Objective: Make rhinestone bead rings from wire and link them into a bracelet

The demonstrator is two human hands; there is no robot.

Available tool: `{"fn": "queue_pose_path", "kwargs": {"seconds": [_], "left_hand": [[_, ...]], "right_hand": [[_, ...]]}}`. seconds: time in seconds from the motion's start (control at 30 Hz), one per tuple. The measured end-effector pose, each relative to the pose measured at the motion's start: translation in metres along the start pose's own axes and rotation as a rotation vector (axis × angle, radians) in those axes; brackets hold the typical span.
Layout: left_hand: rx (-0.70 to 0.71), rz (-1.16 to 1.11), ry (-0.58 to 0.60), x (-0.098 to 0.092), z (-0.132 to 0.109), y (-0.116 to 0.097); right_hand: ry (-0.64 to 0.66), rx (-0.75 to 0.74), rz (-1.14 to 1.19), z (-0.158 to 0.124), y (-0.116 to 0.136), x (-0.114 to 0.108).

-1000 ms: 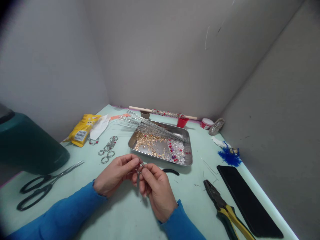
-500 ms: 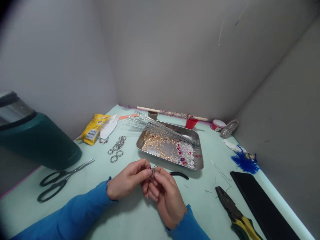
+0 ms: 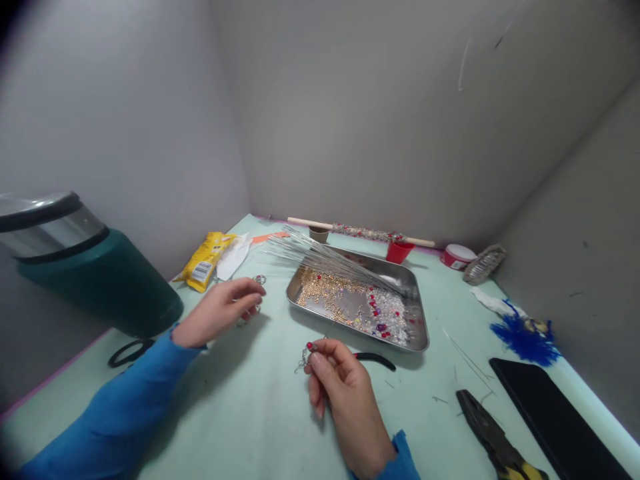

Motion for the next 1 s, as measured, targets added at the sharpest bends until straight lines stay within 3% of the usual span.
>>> {"fn": "queue_pose_path", "kwargs": {"seconds": [0.07,0.1,0.2,0.3,0.43,0.67,1.0], "left_hand": [[0.003,0.218,-0.069,-0.021,0.005,0.01],[0.017,0.313,-0.05,-0.024,0.006,0.014],[0.039,0.532,0.042,-0.017,0.006,0.023],[0.039,0.648,0.052,-0.005,0.002,0.026],[0.038,0.648,0.025,-0.001,0.002,0.027],[0.012,0.629,-0.187,-0.027,0.017,0.032],[-0.09,0.759,-0.197,-0.017,0.032,0.042]], "right_hand": [[0.033,0.017,-0.049,-0.002,-0.001,0.006],[0.048,0.023,-0.084,-0.004,-0.002,0.009],[0.079,0.016,-0.193,-0.008,-0.002,0.019],[0.091,0.001,-0.262,-0.009,-0.004,0.023],[0.077,-0.013,-0.293,-0.007,-0.006,0.02],[0.081,-0.004,-0.323,-0.008,-0.003,0.02],[0.102,0.009,-0.318,-0.008,-0.006,0.02]]}}
Point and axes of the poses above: each hand's wrist, its own z-axis towards the middle knuckle, its own x-axis out of the palm, y = z × x, the point moved 8 cm from there along z, towards the middle knuckle, and after that the axes turned 1 degree about -z, right-handed, at the moved point
